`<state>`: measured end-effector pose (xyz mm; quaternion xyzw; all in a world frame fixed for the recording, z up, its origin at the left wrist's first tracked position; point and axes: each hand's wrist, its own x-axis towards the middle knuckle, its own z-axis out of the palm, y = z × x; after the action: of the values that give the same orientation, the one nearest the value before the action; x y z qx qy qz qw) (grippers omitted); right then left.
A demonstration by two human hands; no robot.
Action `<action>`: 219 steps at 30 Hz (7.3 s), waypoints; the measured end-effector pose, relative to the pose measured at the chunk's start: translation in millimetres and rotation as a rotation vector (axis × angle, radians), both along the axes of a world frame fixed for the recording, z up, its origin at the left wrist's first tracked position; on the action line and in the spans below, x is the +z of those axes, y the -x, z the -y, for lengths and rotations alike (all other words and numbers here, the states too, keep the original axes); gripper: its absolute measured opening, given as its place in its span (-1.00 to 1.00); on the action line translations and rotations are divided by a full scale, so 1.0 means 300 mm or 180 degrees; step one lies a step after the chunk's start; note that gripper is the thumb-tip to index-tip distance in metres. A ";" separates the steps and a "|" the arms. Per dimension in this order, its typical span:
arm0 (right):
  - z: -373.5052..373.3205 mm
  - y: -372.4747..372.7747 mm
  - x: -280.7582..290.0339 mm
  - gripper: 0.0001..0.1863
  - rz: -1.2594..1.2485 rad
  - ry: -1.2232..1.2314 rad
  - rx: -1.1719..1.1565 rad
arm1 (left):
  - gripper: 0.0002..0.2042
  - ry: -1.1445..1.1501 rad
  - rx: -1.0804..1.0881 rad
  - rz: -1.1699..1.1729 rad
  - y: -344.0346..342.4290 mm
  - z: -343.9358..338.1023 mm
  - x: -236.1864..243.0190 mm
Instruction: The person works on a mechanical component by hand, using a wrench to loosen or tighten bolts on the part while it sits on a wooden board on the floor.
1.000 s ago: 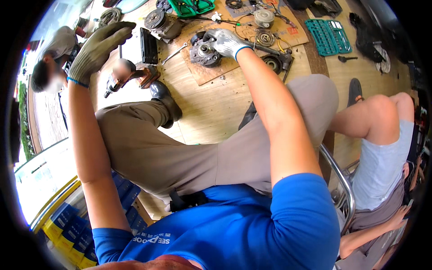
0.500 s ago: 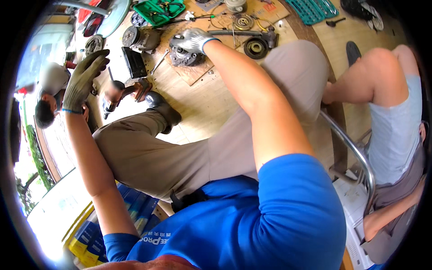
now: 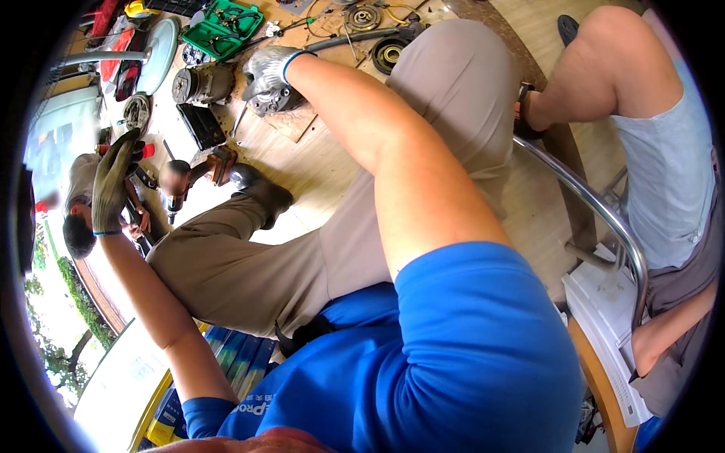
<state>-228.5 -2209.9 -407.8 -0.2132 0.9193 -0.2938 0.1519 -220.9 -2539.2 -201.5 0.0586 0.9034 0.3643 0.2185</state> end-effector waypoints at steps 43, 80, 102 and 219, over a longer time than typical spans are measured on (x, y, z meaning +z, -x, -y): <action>0.036 0.043 -0.055 -0.74 0.0247 0.0841 -0.0962 | -0.58 0.0660 -0.0808 -0.1268 -0.044 -0.039 0.013; 0.093 0.070 -0.199 -0.63 0.0476 -0.1549 -0.1120 | -0.53 0.0323 -0.0572 -0.0971 -0.050 0.026 0.069; 0.127 0.042 -0.125 -0.70 0.0568 -0.1223 -0.1286 | -0.58 0.0328 -0.0409 -0.0562 -0.042 0.024 0.048; -0.051 0.109 0.048 -0.83 -0.0196 -0.1369 0.0400 | -0.54 0.0432 -0.0645 -0.1183 -0.008 0.004 0.024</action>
<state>-261.1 -2194.5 -393.5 -0.2416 0.9499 -0.0744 0.1837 -218.6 -2540.5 -194.2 0.2003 0.9401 0.2618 0.0872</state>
